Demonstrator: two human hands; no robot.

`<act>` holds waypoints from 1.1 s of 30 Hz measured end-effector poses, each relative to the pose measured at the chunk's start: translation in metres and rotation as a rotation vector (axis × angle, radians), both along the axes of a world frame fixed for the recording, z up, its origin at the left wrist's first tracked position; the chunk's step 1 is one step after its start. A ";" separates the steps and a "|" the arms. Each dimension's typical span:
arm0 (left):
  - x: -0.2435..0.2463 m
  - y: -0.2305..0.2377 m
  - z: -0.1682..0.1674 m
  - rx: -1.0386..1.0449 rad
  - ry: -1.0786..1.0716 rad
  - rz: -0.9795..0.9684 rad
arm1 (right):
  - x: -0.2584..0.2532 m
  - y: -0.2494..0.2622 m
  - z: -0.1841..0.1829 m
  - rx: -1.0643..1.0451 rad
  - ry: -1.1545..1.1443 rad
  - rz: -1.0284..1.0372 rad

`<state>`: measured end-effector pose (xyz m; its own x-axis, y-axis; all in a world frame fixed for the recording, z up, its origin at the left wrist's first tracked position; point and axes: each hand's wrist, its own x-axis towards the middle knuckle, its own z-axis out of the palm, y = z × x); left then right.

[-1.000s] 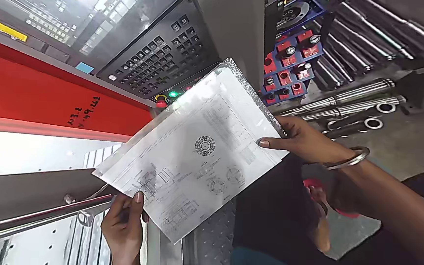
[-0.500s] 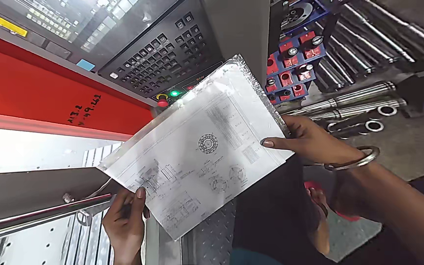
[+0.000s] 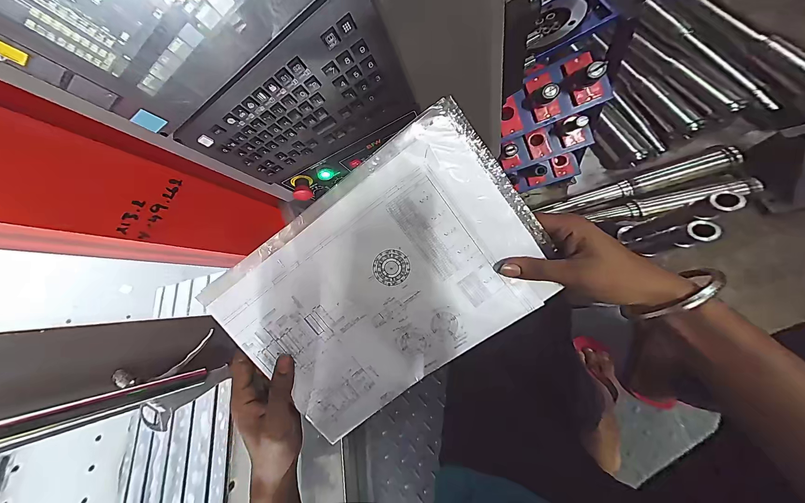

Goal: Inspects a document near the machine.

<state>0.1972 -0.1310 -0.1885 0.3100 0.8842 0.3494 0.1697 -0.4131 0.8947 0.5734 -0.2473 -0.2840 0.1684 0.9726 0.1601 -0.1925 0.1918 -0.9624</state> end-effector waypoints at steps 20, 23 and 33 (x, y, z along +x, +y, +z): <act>0.014 -0.004 -0.010 0.095 0.012 0.003 | 0.002 0.000 0.003 0.024 -0.016 -0.035; 0.014 -0.005 -0.011 0.101 0.006 -0.001 | 0.003 -0.001 0.003 0.025 -0.021 -0.034; 0.011 -0.012 -0.017 0.047 -0.037 0.020 | 0.003 -0.001 0.004 0.012 -0.015 -0.047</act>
<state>0.2084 -0.1435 -0.2055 0.2783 0.8725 0.4016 0.1458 -0.4516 0.8802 0.5768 -0.2481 -0.2802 0.2118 0.9616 0.1746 -0.1688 0.2120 -0.9626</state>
